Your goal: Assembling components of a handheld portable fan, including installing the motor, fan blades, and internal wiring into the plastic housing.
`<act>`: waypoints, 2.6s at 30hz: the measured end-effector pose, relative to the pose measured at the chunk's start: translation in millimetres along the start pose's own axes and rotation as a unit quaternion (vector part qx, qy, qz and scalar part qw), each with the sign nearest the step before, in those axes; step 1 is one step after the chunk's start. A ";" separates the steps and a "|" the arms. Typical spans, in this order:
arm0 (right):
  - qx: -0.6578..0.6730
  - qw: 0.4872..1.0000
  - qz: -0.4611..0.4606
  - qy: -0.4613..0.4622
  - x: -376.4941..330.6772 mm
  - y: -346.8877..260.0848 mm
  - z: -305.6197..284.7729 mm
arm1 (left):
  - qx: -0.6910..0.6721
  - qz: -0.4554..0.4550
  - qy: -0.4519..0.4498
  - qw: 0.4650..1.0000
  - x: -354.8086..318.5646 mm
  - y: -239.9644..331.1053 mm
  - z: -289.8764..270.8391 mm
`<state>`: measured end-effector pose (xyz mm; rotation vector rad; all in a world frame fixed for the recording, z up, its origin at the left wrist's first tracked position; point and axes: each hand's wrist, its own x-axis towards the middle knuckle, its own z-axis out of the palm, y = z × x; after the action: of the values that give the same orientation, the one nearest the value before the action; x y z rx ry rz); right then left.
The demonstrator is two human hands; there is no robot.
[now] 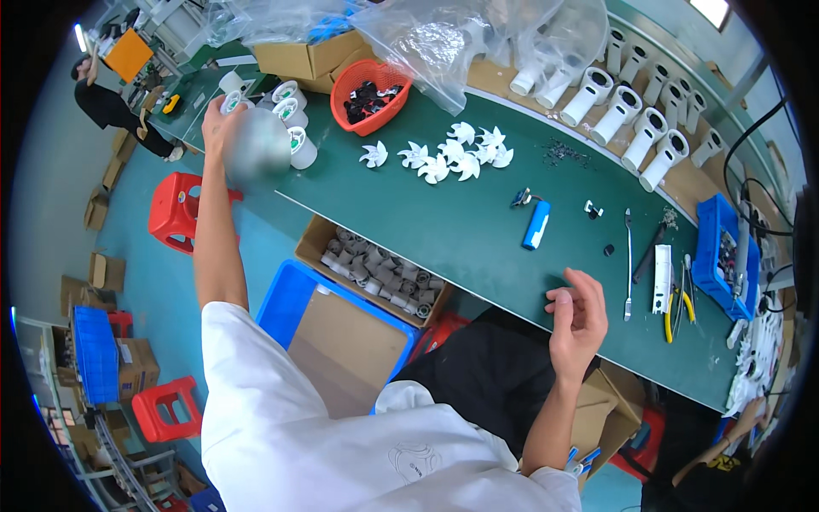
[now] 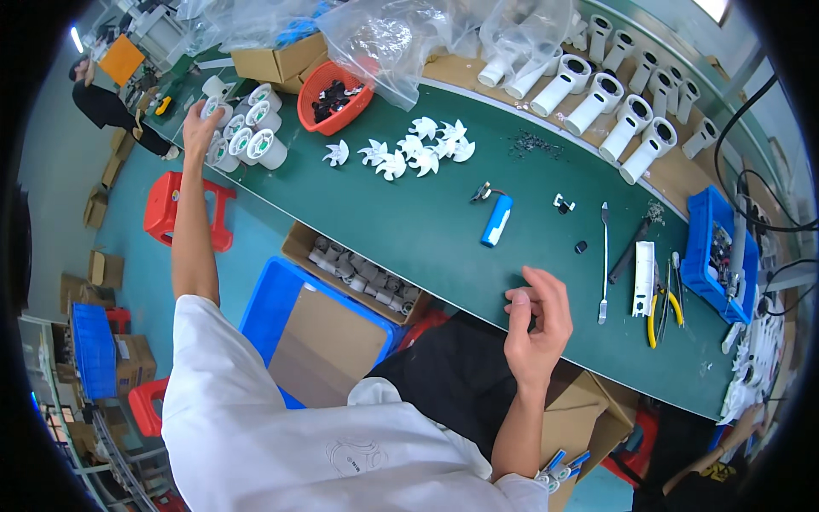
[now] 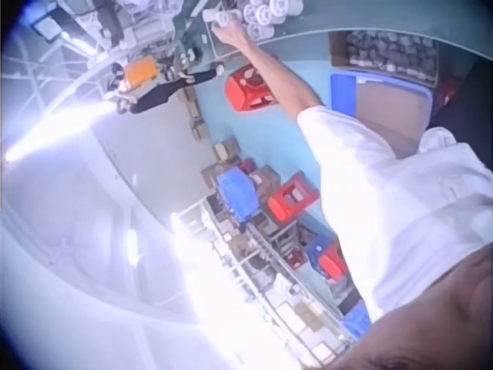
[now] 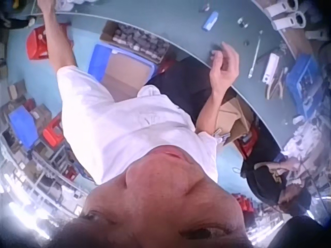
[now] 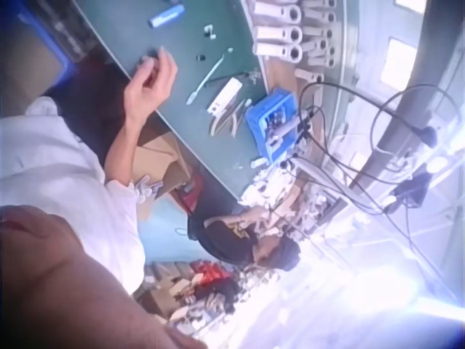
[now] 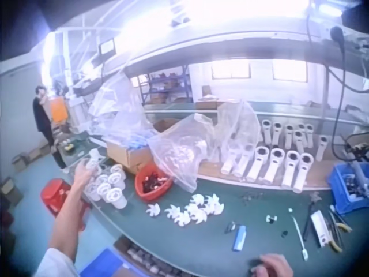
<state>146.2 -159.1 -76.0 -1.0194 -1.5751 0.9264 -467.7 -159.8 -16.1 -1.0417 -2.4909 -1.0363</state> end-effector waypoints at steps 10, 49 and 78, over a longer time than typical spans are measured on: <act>-0.015 1.000 -0.006 0.001 1.1 -1.5 1.4 | -0.130 -0.038 0.091 0.987 2.0 -35.3 7.0; 0.131 0.699 0.581 0.395 -383.6 298.9 -110.3 | -0.299 0.557 -0.274 0.725 -499.9 390.9 72.0; 0.025 0.589 0.550 0.592 -557.6 203.0 -81.5 | -0.207 0.632 -0.311 0.679 -413.6 449.0 89.1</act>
<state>338.9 -602.0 -430.2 -2.0031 0.3752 0.6533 145.1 -93.0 -40.1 -2.9455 -1.0250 -0.7326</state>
